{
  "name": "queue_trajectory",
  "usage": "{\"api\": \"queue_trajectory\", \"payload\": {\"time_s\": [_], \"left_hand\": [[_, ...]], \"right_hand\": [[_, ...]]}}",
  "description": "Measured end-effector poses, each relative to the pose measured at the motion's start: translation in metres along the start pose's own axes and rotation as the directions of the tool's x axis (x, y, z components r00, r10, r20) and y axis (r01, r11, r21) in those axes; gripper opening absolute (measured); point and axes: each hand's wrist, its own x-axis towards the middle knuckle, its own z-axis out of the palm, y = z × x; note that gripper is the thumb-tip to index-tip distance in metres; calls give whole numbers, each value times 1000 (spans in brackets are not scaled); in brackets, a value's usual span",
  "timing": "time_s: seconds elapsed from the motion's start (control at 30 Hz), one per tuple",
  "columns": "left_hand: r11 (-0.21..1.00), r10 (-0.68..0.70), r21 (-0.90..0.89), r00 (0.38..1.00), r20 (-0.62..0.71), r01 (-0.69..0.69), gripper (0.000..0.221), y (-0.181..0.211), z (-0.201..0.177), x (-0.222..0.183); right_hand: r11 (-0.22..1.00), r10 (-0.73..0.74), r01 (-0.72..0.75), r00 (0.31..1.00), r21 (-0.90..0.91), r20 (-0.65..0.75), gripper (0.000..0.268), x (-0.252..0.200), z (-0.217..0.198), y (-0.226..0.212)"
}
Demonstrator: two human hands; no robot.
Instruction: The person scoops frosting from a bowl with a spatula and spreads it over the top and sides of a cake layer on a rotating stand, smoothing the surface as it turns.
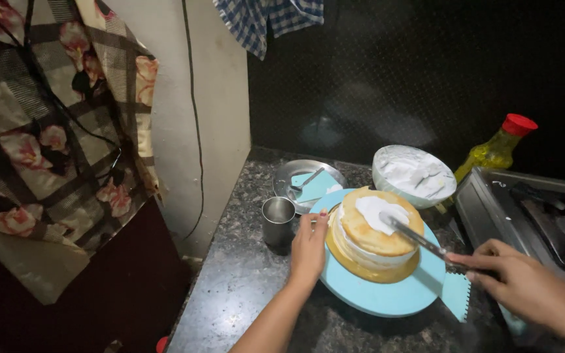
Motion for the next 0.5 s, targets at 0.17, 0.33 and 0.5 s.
{"api": "queue_trajectory", "payload": {"time_s": [0.17,0.33,0.5], "left_hand": [[994,108,2,994,-12,-108,55,-5,1,12],[996,92,-10,996,21,-92,57,-10,2,9],[1000,20,23,1000,12,-20,60,-9,1,2]], "right_hand": [[992,-108,114,989,60,-101,45,-25,-7,-29],[990,-115,83,944,-117,-308,48,-18,-2,-41],[982,91,-103,993,-160,-76,42,-16,-2,-20]]}}
